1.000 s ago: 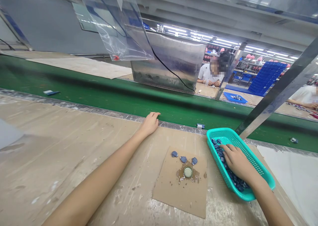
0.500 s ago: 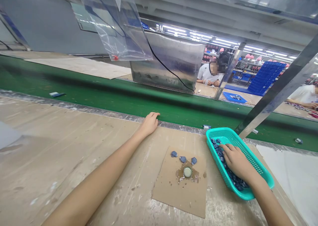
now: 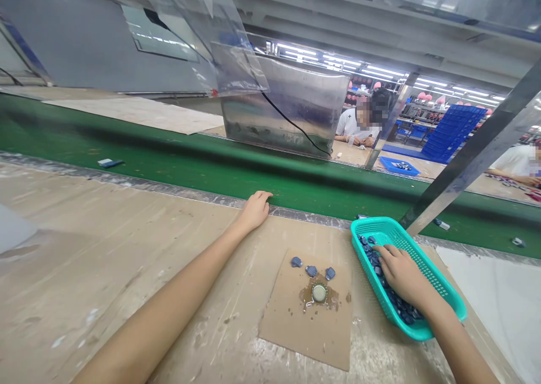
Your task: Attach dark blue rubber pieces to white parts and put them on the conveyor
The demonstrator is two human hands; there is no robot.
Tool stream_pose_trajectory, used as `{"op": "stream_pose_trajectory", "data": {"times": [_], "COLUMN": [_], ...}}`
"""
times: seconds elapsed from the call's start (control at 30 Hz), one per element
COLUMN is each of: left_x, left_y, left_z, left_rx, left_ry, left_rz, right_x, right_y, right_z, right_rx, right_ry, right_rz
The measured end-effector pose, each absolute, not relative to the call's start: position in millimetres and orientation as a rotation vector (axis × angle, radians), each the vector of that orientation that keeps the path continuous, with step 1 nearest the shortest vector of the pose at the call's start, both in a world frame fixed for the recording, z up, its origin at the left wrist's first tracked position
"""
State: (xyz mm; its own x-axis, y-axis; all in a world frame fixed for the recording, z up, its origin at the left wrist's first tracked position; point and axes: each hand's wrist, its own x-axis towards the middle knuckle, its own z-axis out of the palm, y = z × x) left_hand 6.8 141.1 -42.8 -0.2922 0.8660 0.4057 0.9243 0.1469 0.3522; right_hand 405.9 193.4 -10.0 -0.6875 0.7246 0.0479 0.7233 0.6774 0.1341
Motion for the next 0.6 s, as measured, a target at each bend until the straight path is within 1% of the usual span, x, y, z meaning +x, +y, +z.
{"op": "stream_pose_trajectory", "data": {"times": [0.37,0.6], "left_x": [5.4,9.5], "left_y": [143.5,141.9], "left_z": [-44.6,-46.3], "left_rx": [-1.843,-1.790], "left_ry": [-2.288,-2.327], "left_rz": [-0.847,-0.918], "right_x": [409.3,428.7], "right_y": [195.0,210.6], "right_z": [-14.9,-35.5], "right_rx": [1.229,1.110], "right_ry": [2.949,3.128], "right_rz": [0.191,0.142]}}
